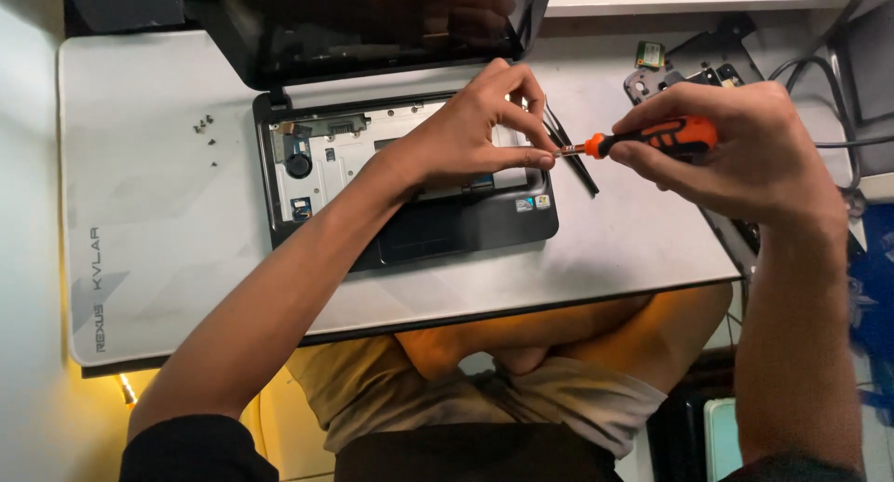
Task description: The person uses a screwdriver to remove screws from the bottom panel of a disassembled laptop. They systematically unscrew fasteners from various locations on the laptop's chassis and place them on the desk.
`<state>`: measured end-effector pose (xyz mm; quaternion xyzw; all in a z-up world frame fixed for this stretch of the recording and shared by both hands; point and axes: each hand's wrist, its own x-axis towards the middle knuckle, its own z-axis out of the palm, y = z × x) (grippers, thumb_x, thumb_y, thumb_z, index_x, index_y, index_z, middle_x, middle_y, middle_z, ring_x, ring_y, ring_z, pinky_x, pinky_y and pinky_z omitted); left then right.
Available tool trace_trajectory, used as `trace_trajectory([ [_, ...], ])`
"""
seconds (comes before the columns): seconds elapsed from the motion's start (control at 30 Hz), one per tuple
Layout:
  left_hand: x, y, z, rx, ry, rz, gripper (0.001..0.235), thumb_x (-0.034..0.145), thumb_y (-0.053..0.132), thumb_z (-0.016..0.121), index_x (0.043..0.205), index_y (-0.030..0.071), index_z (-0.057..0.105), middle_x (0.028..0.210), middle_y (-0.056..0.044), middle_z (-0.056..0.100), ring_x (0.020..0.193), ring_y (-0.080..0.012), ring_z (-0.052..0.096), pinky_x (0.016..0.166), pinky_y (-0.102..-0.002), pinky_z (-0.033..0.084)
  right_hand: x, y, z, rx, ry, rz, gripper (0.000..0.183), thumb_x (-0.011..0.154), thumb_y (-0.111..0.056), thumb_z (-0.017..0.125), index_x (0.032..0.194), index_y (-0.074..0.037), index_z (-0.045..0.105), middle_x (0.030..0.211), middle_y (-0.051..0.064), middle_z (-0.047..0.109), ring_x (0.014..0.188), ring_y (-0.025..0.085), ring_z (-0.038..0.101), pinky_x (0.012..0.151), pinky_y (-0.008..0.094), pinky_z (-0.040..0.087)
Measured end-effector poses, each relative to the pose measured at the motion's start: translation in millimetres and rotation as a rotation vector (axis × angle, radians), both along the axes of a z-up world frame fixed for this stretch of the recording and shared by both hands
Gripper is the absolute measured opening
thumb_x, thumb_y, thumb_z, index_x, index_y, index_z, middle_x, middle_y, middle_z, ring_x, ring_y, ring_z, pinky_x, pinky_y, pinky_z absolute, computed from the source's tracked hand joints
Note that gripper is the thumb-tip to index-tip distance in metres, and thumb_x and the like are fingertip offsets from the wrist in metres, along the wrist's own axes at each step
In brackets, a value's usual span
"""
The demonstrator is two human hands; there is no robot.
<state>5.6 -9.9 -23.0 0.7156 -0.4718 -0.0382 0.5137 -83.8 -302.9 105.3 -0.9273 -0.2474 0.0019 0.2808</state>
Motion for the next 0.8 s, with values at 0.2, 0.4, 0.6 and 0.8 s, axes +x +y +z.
trace_trajectory([
  [0.2, 1.3, -14.0, -21.1, 0.090, -0.170, 0.087, 0.013, 0.104, 0.046, 0.099, 0.112, 0.036, 0.097, 0.111, 0.003, 0.052, 0.109, -0.0238, 0.050, 0.096, -0.045, 0.038, 17.9, 26.0, 26.1, -0.315, 0.013, 0.067, 0.019, 0.107, -0.025, 0.092, 0.114, -0.008, 0.088, 0.087, 0.009, 0.086, 0.071, 0.023, 0.078, 0.070, 0.038, 0.057],
  [0.4, 2.6, 6.2, 1.3, 0.014, 0.025, 0.011, 0.023, 0.109, 0.028, 0.096, 0.130, 0.020, 0.093, 0.108, 0.002, 0.064, 0.102, -0.0171, 0.059, 0.078, -0.030, 0.055, 29.8, 46.9, 35.4, -0.382, 0.078, 0.010, 0.018, 0.103, -0.026, 0.094, 0.109, -0.010, 0.088, 0.079, 0.008, 0.082, 0.067, 0.022, 0.066, 0.072, 0.039, 0.053],
  [0.6, 4.9, 11.6, 4.2, 0.021, 0.019, -0.006, 0.008, 0.107, 0.019, 0.099, 0.113, 0.018, 0.094, 0.108, 0.000, 0.064, 0.098, -0.0166, 0.062, 0.078, -0.032, 0.053, 35.3, 50.4, 31.6, -0.445, 0.018, 0.075, 0.025, 0.102, -0.031, 0.099, 0.111, -0.011, 0.087, 0.079, 0.009, 0.081, 0.065, 0.026, 0.065, 0.067, 0.042, 0.053],
  [0.8, 12.7, 4.3, -13.6, 0.005, -0.071, -0.014, 0.009, 0.107, 0.018, 0.099, 0.115, 0.018, 0.094, 0.107, 0.001, 0.061, 0.103, -0.0187, 0.059, 0.078, -0.031, 0.057, 41.2, 62.8, 29.1, -0.522, -0.029, 0.126, 0.018, 0.102, -0.034, 0.093, 0.102, -0.017, 0.088, 0.084, 0.005, 0.086, 0.069, 0.030, 0.074, 0.076, 0.041, 0.058],
])
